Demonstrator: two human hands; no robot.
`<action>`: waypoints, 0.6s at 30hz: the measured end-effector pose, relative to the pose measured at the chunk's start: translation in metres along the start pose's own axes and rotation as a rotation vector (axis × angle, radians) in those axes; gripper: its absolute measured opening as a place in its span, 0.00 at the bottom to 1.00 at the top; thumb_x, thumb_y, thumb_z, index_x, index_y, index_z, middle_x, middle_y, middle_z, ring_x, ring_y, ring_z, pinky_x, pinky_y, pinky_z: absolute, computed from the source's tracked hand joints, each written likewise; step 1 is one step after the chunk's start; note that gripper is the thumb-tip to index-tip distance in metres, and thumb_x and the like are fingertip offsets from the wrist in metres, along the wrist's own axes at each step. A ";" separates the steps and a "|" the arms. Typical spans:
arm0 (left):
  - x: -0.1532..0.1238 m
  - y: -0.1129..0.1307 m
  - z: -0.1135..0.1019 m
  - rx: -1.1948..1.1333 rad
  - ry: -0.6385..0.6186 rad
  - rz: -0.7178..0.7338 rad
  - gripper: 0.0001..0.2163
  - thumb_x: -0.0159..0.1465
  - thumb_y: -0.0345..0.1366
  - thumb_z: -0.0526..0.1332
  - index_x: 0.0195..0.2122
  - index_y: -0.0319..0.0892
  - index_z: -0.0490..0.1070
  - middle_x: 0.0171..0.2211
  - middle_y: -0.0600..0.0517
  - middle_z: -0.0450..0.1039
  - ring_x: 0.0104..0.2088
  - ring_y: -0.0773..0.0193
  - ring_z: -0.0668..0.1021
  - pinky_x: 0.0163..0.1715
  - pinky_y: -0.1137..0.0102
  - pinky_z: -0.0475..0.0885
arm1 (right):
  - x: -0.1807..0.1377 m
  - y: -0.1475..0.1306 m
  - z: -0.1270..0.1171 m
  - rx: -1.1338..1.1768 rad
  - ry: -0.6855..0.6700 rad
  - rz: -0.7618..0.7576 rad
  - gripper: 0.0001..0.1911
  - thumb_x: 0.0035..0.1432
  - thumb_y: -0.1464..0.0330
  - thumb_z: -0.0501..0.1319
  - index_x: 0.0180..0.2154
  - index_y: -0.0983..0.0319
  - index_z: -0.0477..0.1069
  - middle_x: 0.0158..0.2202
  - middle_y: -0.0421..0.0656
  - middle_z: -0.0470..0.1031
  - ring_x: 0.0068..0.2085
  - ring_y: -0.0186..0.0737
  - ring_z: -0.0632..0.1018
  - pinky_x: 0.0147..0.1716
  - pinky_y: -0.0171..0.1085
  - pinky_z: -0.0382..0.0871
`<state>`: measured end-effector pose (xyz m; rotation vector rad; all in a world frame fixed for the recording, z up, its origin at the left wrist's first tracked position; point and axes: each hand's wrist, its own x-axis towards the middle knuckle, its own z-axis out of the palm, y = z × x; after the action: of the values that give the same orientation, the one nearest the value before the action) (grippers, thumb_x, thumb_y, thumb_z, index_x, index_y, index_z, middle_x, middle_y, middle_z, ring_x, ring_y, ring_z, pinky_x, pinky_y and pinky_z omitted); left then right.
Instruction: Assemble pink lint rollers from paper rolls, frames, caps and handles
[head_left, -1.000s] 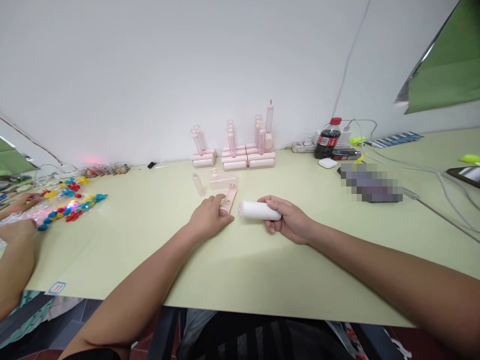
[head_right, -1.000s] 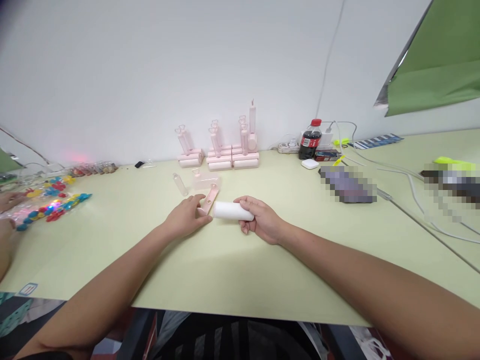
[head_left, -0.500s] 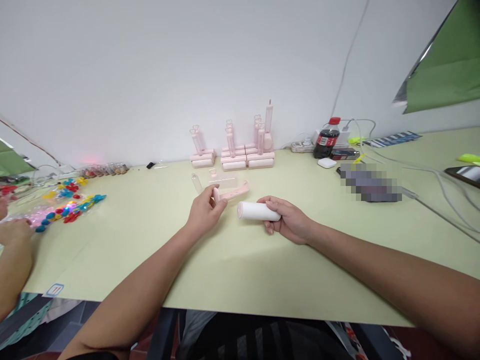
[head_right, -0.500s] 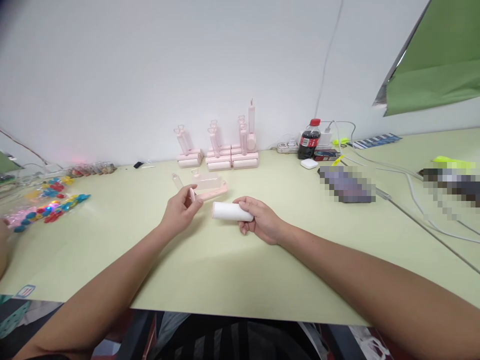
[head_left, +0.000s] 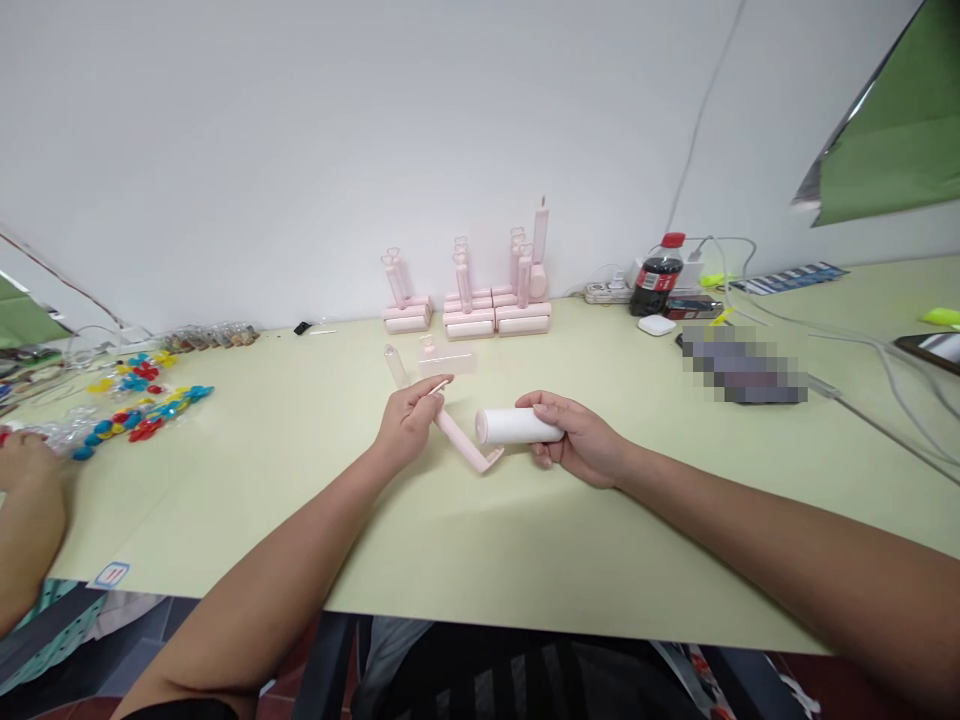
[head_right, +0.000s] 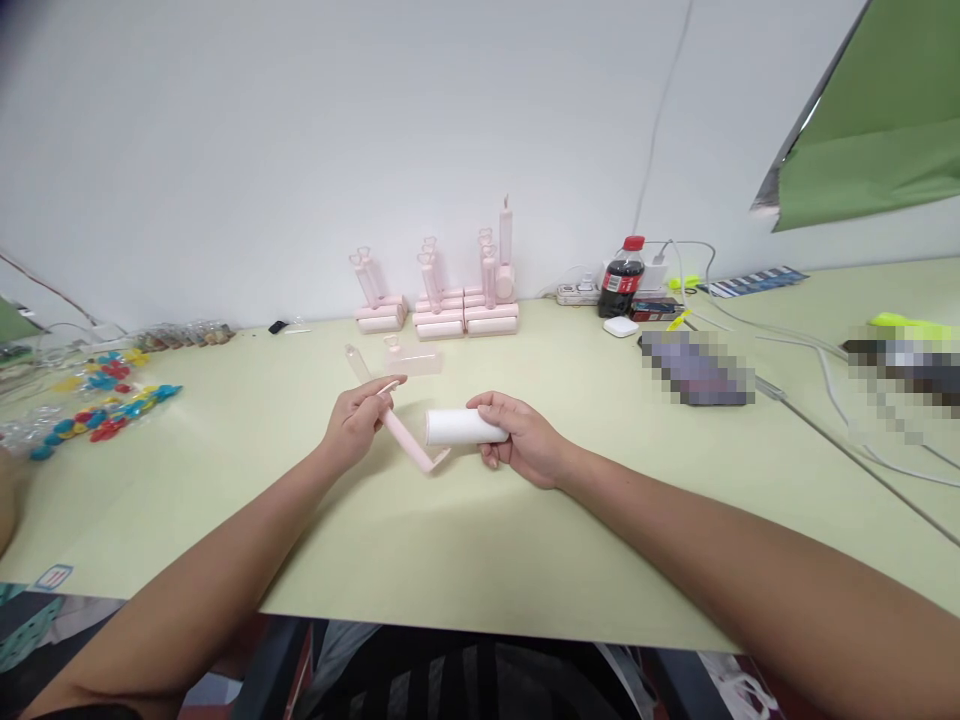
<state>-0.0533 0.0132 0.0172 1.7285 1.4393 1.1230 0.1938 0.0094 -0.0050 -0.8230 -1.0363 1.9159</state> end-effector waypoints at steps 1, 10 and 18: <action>0.000 -0.001 0.000 -0.047 -0.029 -0.004 0.20 0.60 0.38 0.53 0.48 0.38 0.77 0.23 0.53 0.67 0.24 0.66 0.68 0.25 0.71 0.63 | 0.000 0.000 0.000 -0.001 -0.002 -0.001 0.15 0.52 0.62 0.67 0.38 0.62 0.68 0.28 0.39 0.71 0.20 0.31 0.71 0.17 0.32 0.63; 0.000 -0.004 0.004 -0.288 -0.102 0.048 0.18 0.62 0.44 0.59 0.48 0.38 0.73 0.23 0.56 0.65 0.20 0.71 0.67 0.20 0.73 0.64 | 0.001 0.002 -0.004 -0.039 -0.059 0.018 0.17 0.52 0.61 0.66 0.40 0.62 0.67 0.23 0.36 0.68 0.18 0.29 0.67 0.16 0.30 0.60; -0.005 0.000 0.017 -0.418 -0.152 0.019 0.21 0.61 0.51 0.62 0.47 0.42 0.64 0.22 0.60 0.66 0.19 0.69 0.71 0.19 0.74 0.69 | 0.000 0.004 -0.004 -0.117 -0.123 0.020 0.17 0.51 0.61 0.67 0.39 0.62 0.67 0.26 0.37 0.67 0.19 0.29 0.66 0.15 0.30 0.59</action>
<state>-0.0383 0.0094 0.0089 1.4951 1.0119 1.1766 0.1959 0.0095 -0.0102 -0.7905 -1.2286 1.9579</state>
